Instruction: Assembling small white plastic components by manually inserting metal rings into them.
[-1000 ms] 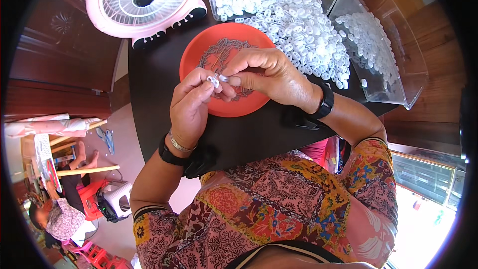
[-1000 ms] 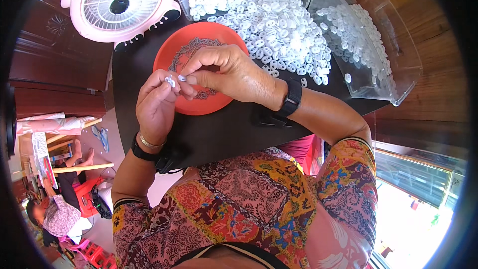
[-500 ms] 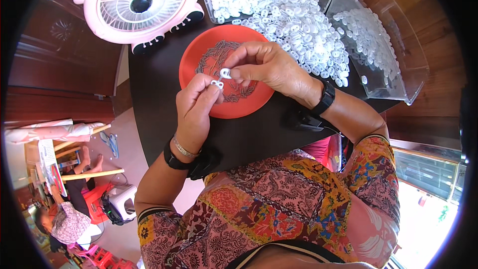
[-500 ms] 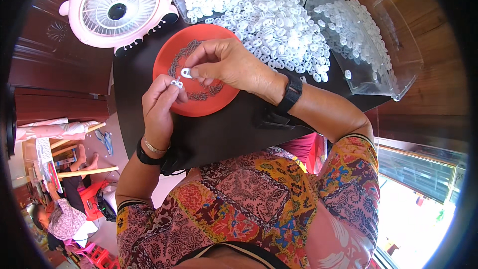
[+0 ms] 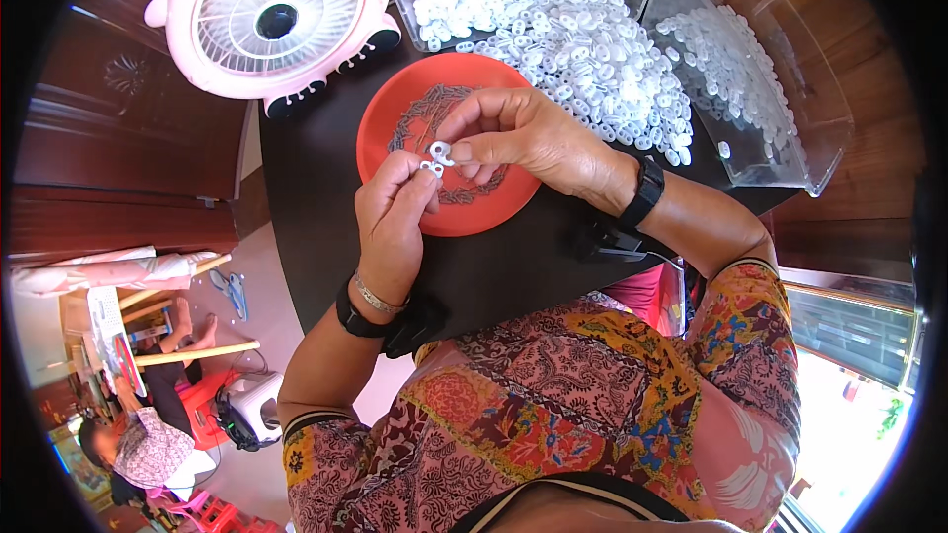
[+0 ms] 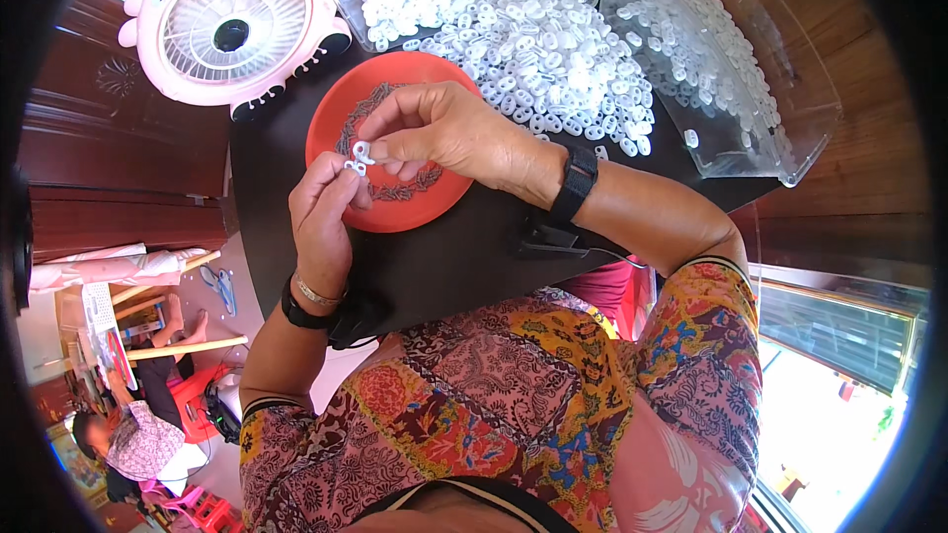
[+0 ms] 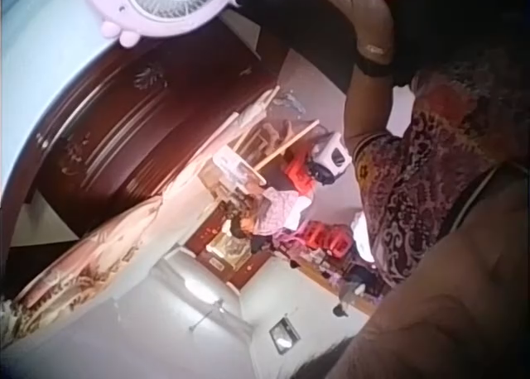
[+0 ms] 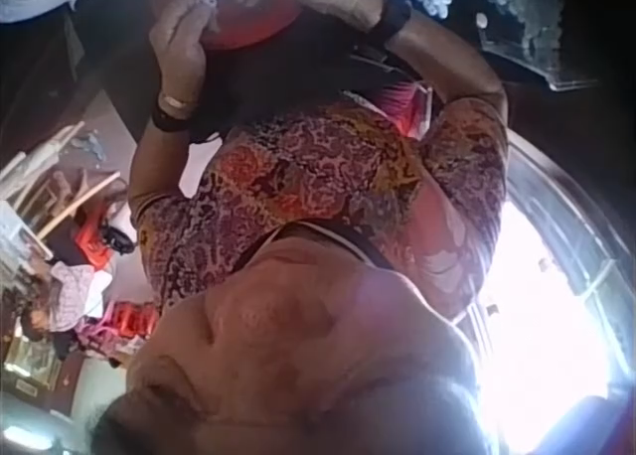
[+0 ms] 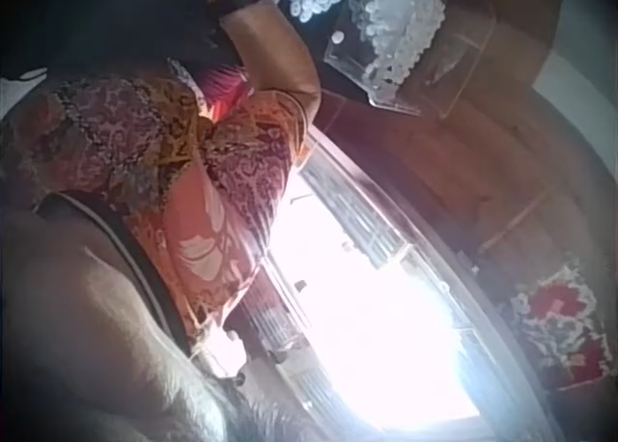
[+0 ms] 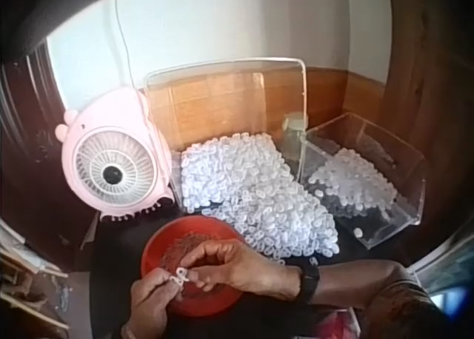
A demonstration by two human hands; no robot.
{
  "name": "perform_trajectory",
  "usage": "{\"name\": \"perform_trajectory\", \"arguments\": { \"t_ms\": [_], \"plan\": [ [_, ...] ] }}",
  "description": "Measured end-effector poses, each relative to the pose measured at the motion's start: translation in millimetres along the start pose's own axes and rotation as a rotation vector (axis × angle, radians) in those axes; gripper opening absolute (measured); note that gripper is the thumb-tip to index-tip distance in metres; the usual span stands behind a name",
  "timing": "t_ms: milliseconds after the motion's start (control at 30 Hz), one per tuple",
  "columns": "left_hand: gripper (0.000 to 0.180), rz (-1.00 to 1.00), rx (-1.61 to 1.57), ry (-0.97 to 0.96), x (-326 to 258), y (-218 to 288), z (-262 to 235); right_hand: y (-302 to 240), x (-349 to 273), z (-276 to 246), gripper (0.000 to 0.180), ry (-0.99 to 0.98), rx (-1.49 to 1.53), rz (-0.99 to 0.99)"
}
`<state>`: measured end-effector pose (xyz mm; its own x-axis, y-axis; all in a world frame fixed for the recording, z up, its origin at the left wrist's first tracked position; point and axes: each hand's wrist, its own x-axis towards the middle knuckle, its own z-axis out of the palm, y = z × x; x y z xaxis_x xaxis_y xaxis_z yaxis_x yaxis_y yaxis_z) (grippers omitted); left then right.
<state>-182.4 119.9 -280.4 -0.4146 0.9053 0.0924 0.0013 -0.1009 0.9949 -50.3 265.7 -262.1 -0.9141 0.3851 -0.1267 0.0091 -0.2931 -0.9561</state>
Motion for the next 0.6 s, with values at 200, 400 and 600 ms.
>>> {"name": "perform_trajectory", "arguments": {
  "t_ms": [200, 400, 600],
  "plan": [
    [0.013, 0.002, -0.048, -0.01, 0.5, 0.8, -2.1, -1.9, 3.5, -1.1, 0.02, -0.015, 0.087, 0.051],
    [0.013, -0.018, -0.049, -0.011, -0.1, 4.6, -6.0, -4.0, 6.8, -1.6, 0.021, -0.054, 0.219, 0.121],
    [0.014, -0.036, -0.04, 0.01, -2.6, 10.3, -7.2, -5.6, 3.2, 6.2, 0.021, -0.033, 0.149, 0.116]
  ]
}}
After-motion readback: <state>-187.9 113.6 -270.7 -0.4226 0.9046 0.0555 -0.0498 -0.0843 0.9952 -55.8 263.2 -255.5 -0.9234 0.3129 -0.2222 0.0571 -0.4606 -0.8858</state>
